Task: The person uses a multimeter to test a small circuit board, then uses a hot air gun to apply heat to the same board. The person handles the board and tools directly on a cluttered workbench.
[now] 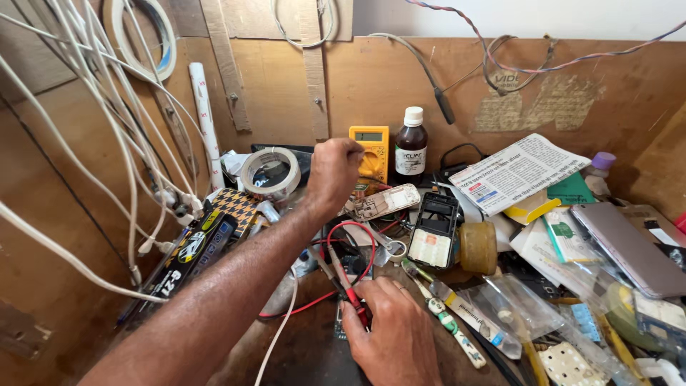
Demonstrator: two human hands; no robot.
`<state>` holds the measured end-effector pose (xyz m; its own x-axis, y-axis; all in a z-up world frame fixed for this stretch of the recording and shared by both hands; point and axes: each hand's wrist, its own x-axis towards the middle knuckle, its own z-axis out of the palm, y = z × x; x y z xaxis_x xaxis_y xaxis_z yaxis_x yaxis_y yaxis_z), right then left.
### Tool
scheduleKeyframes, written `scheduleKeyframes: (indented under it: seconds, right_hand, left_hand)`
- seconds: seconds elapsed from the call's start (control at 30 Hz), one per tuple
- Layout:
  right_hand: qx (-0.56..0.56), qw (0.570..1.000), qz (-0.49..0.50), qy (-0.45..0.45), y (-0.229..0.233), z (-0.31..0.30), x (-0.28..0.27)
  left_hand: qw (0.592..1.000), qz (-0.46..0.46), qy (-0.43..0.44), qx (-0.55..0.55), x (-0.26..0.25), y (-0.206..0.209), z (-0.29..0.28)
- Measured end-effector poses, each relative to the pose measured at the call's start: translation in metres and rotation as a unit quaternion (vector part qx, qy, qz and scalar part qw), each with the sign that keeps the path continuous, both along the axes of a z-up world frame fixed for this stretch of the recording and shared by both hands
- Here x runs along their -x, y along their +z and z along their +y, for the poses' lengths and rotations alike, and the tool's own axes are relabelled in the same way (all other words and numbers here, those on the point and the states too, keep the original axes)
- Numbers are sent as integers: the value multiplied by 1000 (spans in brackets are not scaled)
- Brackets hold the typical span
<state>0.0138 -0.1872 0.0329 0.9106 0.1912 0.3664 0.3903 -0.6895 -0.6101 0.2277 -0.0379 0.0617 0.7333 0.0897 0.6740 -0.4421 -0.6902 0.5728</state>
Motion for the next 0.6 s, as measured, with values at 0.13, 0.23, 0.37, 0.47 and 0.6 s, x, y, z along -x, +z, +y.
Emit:
scheduleKeyframes:
  seconds: [0.13, 0.23, 0.37, 0.47, 0.6]
  right_hand:
    - [3, 1000, -26, 4, 2, 2, 3]
    - [2, 1000, -28, -4, 6, 2, 4]
    - [8, 1000, -4, -8, 6, 2, 1]
    - [-1, 1000, -20, 2, 1, -1, 0]
    - [-4, 1000, -17, 8, 1, -1, 1]
  left_hand:
    - [945, 287, 86, 130, -11, 19, -16]
    - [911, 339, 159, 171, -24, 26, -30]
    - [903, 322, 202, 199, -35, 22, -38]
    - [911, 296, 216, 189, -38, 12, -43]
    - [930, 253, 206, 169, -36, 12, -43]
